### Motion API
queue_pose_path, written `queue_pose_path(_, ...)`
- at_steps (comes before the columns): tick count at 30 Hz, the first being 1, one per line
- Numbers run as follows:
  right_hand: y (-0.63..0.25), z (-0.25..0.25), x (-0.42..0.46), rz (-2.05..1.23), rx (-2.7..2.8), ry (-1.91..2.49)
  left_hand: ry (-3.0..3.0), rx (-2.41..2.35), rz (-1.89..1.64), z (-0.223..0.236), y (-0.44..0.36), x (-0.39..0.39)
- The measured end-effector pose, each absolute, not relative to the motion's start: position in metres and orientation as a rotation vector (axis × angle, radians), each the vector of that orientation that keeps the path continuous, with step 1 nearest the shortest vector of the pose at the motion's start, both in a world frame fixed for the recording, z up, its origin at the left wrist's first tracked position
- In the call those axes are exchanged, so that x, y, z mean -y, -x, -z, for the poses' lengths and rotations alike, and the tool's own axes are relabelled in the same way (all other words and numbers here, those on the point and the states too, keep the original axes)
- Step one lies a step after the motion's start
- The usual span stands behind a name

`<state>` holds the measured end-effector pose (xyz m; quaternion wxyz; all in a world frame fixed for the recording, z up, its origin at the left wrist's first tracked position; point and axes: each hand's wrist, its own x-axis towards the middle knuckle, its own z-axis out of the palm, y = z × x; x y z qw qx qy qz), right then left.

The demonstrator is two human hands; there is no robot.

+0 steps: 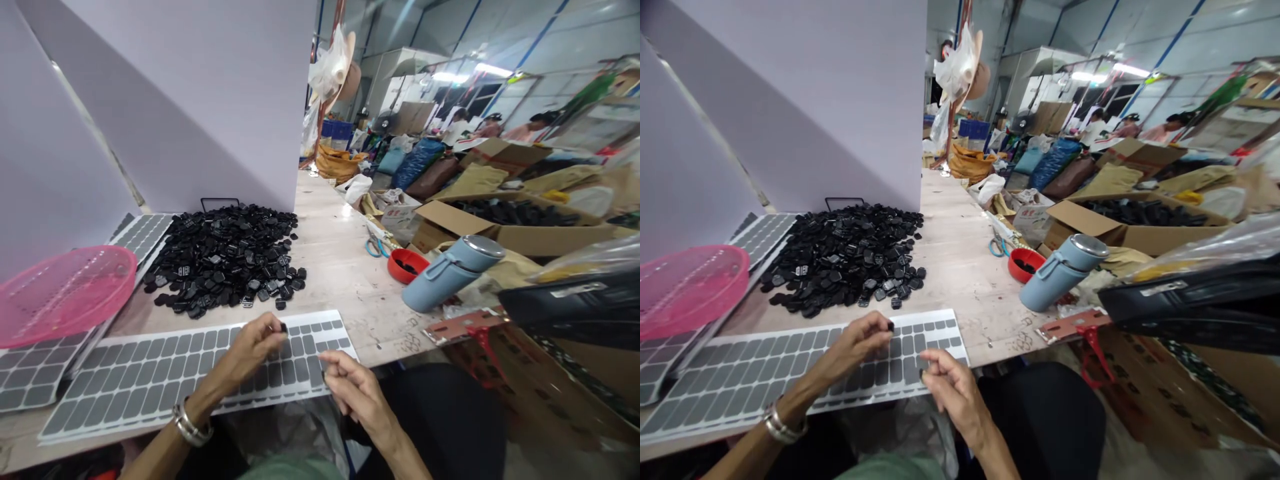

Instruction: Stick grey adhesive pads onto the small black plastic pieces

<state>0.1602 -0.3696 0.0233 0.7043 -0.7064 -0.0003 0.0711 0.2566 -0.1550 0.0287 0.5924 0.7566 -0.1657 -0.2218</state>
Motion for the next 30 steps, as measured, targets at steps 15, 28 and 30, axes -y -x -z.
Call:
queue_pose_path(15,-0.157,-0.008,0.347,-0.377,-0.057,1.129,-1.145,0.072,0.826,-0.018,-0.211,0.189)
queue_pose_path(28,-0.159,-0.013,0.372,0.137,-0.108,1.866,-1.053,0.06,0.755,-0.021,-0.223,0.188)
queue_pose_path(30,-0.158,-0.015,0.369,0.209,-0.063,1.987,-1.053,0.061,0.769,-0.02,-0.222,0.188)
